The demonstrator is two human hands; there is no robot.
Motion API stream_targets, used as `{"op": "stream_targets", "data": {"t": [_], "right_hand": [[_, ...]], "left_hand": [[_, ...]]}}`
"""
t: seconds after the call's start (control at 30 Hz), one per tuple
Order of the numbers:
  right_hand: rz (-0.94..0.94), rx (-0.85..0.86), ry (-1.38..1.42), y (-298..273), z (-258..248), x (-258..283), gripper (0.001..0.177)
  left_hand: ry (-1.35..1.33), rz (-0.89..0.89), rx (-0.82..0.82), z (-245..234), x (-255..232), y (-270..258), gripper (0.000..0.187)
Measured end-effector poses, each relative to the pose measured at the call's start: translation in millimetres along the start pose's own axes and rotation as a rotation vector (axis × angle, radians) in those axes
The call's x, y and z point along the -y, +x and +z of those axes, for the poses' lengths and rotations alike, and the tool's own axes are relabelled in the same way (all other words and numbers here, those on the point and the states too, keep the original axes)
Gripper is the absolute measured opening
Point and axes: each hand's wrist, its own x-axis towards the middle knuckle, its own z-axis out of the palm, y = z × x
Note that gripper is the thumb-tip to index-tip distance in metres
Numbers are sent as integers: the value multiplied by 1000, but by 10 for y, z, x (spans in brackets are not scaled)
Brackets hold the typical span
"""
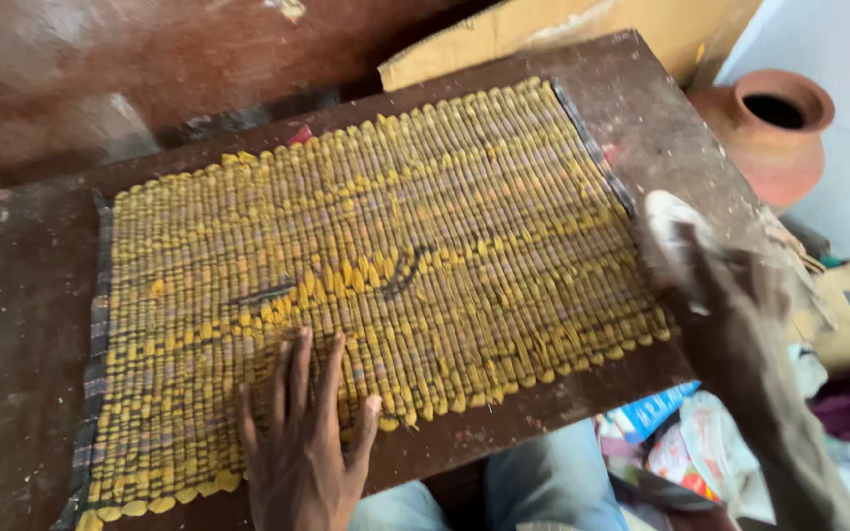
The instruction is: The person scrubs a yellow woven mat on a wooden table using a white brush. They hold the mat with one hand and scrub with the other, occasionally flipping the mat over to clean the other side.
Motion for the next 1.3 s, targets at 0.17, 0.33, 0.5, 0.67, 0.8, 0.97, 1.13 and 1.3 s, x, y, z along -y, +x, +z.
{"op": "stream_targets", "data": {"t": [0.17, 0.33, 0.5, 0.67, 0.8, 0.97, 1.13, 1.3], "right_hand": [[607, 4, 499, -125, 3, -285, 48], [515, -83, 710, -16, 155, -78, 59], [263, 41, 484, 463, -123, 182, 70], [255, -187, 727, 581, -218, 53, 62], [417, 315, 410, 909, 163, 305, 61], [312, 89, 482, 1001, 103, 230, 65], [387, -124, 735, 1072, 570, 25, 57], [306, 281, 317, 1322, 992, 164, 73]], "left_hand": [[-15, -13, -18, -31, -25, -22, 70], [-5, -15, 29, -50, -38, -9, 68], [-24, 3, -15, -42, -48, 11, 70], [21, -5, 18, -62, -44, -17, 70], [-10, -11, -4, -71, -55, -29, 69], [19, 9, -22, -59, -33, -5, 71], [5, -8, -14, -46, -54, -19, 69], [-25, -11, -9, -67, -36, 17, 70]]}}
